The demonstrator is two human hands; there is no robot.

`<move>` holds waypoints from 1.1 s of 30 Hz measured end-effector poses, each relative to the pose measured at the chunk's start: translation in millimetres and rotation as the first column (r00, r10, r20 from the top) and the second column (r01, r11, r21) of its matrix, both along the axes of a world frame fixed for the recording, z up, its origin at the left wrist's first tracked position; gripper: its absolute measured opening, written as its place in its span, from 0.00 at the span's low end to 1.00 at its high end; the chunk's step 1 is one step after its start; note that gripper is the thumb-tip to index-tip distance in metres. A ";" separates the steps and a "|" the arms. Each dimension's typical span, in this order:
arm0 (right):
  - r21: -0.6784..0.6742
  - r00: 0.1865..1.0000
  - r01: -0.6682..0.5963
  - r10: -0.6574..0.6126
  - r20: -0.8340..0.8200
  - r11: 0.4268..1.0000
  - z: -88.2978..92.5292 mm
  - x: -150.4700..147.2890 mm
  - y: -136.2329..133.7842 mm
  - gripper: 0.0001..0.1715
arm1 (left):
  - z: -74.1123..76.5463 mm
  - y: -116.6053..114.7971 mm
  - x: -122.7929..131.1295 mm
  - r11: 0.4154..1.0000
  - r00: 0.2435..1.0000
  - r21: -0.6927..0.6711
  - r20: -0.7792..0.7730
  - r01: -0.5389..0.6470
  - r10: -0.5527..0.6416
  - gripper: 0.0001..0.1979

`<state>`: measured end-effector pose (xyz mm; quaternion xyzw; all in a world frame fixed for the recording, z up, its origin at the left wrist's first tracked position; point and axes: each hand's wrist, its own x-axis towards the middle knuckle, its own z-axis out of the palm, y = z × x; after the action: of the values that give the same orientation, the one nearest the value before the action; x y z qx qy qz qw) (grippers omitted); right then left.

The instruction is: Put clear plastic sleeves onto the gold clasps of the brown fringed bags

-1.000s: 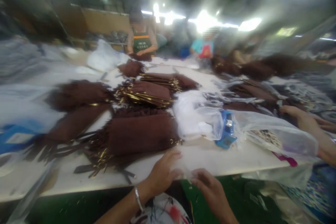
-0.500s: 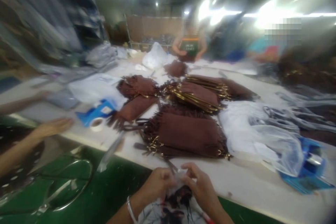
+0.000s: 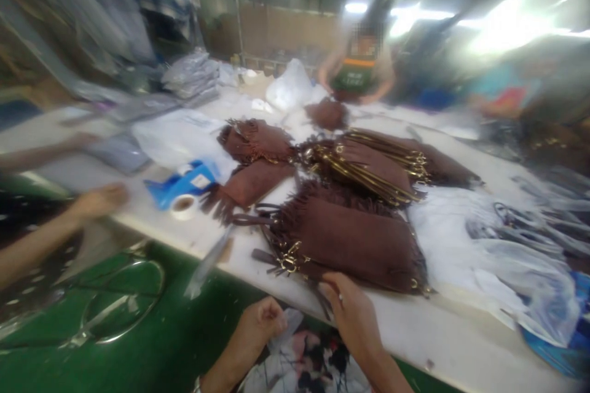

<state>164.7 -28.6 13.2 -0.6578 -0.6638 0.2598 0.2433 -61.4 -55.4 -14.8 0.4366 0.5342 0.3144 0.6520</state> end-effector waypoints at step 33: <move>-0.478 0.753 -0.192 -0.184 -0.632 0.857 -4.2 -45.8 32.3 0.30 | 55.0 -8.0 7.9 0.895 0.806 0.405 -0.584 0.188 0.095 0.09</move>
<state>119.0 3.8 9.0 -0.5625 -0.4421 0.6421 0.2753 -53.5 -63.4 40.2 0.6624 0.6126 0.2599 0.3440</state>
